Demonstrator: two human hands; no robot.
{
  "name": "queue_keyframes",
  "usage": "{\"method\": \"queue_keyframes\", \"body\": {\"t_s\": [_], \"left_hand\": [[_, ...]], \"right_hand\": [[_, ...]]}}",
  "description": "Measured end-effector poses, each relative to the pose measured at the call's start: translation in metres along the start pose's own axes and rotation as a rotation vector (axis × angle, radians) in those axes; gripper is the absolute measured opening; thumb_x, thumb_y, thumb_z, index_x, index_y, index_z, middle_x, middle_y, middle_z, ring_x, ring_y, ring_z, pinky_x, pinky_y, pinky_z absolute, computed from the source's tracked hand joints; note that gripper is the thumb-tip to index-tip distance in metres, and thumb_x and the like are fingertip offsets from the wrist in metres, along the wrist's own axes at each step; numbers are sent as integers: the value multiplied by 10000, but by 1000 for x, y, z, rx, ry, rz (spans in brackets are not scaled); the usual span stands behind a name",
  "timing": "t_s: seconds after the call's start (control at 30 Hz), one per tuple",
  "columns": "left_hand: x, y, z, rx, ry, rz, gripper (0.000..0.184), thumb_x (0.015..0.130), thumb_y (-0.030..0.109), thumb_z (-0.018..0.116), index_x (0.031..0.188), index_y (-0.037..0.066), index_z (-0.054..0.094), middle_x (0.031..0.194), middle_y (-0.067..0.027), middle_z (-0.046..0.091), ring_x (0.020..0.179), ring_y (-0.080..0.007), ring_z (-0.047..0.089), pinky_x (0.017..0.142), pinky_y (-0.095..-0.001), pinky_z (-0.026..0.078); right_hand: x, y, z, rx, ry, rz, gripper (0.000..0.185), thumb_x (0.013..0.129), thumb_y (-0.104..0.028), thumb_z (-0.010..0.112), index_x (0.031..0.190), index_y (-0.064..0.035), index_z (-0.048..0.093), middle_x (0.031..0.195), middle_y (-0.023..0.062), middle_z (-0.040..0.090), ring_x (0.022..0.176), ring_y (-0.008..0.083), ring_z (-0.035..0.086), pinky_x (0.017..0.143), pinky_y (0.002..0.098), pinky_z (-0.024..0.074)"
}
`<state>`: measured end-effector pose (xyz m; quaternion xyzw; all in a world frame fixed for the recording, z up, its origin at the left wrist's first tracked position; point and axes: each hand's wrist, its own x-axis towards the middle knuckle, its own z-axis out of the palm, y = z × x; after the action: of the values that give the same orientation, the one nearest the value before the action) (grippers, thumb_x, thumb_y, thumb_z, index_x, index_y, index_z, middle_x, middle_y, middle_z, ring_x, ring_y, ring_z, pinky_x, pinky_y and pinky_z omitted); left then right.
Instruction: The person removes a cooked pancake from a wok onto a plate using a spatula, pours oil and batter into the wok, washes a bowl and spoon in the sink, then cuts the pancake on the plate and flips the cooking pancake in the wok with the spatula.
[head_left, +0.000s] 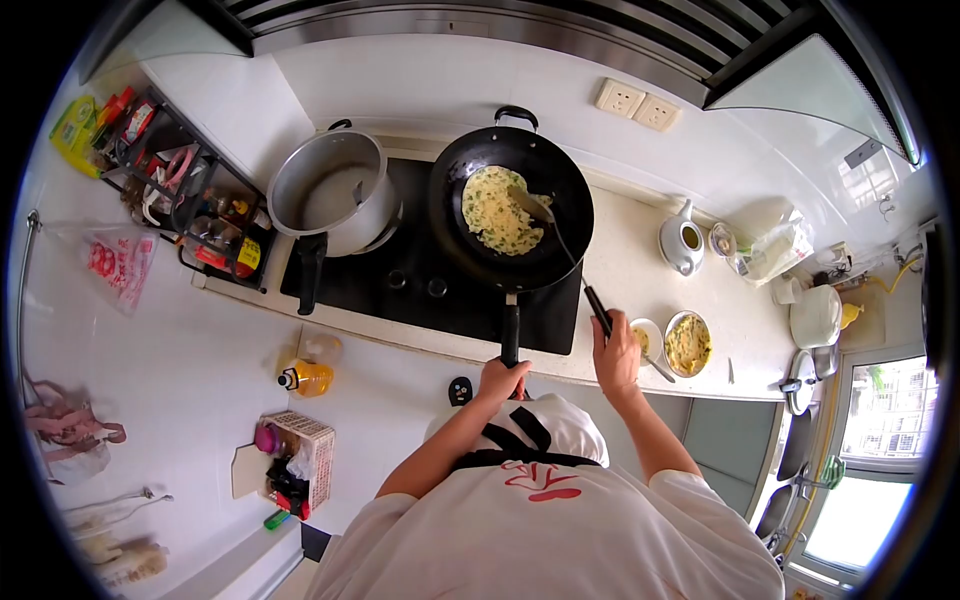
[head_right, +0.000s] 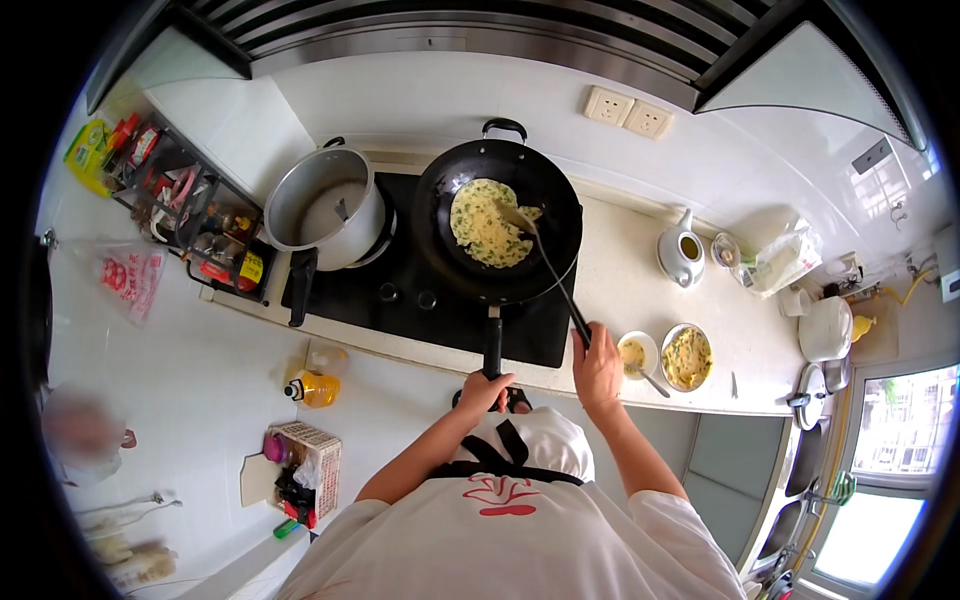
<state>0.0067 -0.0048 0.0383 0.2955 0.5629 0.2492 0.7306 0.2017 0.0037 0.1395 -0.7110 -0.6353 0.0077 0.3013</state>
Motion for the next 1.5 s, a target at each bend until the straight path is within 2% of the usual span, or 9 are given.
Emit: {"method": "queue_keyframes", "body": {"t_s": [0.17, 0.37, 0.53, 0.63, 0.77, 0.9, 1.13, 1.23, 1.5], "left_hand": [[3, -3, -2, -4, -36, 9, 320, 836, 218, 661, 604, 44, 524, 518, -49, 549, 383, -143, 510, 385, -278, 426], [0, -1, 0, -38, -20, 38, 295, 843, 216, 655, 645, 38, 527, 502, -33, 516, 375, -134, 489, 362, -283, 398], [-4, 6, -5, -1, 12, -17, 273, 824, 224, 676, 695, 37, 524, 505, -33, 504, 379, -137, 486, 364, -284, 387], [-15, 29, -11, -33, -13, -102, 265, 811, 221, 689, 703, 39, 530, 514, -41, 517, 387, -149, 501, 371, -282, 386], [0, 47, -13, -142, 5, -27, 292, 768, 190, 731, 635, 54, 509, 500, -37, 501, 381, -149, 492, 375, -286, 383], [10, 39, -10, -134, -7, -56, 286, 758, 104, 686, 591, 61, 457, 479, -18, 453, 358, -124, 444, 344, -292, 373], [-6, 29, -21, -7, 46, 91, 179, 723, 34, 611, 580, -22, 519, 483, -57, 509, 343, -126, 473, 310, -289, 384], [-15, 31, -33, 107, 47, 161, 185, 731, 43, 611, 584, -28, 523, 469, -60, 512, 336, -122, 473, 303, -291, 384], [-59, 26, -51, 418, 59, 361, 211, 758, 155, 652, 669, -25, 589, 462, -70, 555, 354, -153, 540, 354, -298, 433]], "right_hand": [[54, 1, -22, -73, -90, 177, 271, 892, -298, 603, 908, -40, 522, 722, 211, 632, 686, 423, 607, 585, 493, 469], [139, -1, -62, -279, -283, 195, 341, 830, -341, 660, 754, -8, 668, 723, 201, 658, 703, 377, 644, 653, 437, 512], [185, -19, -84, -289, -625, 355, 373, 825, -288, 633, 647, 39, 620, 582, 148, 616, 460, 271, 595, 483, 381, 488], [194, -4, -66, -157, -813, 480, 389, 827, -274, 609, 588, 33, 606, 487, 90, 552, 347, 178, 469, 327, 329, 343], [179, -17, -68, -83, -895, 554, 381, 836, -285, 594, 587, 2, 620, 482, 57, 534, 348, 140, 431, 322, 305, 300], [171, -34, -73, -204, -939, 468, 357, 814, -233, 491, 630, 31, 646, 625, 123, 650, 458, 219, 546, 463, 369, 430], [136, -54, -99, -228, -957, 424, 347, 817, -237, 481, 680, 12, 680, 687, 108, 686, 603, 251, 614, 581, 367, 479], [84, -51, -100, -120, -940, 434, 465, 907, -363, 478, 689, -9, 686, 670, 114, 680, 557, 273, 614, 622, 362, 502], [-51, -134, -68, 195, -424, 655, 481, 927, -355, 535, 660, 26, 659, 590, 200, 620, 597, 325, 651, 584, 381, 508]]}}
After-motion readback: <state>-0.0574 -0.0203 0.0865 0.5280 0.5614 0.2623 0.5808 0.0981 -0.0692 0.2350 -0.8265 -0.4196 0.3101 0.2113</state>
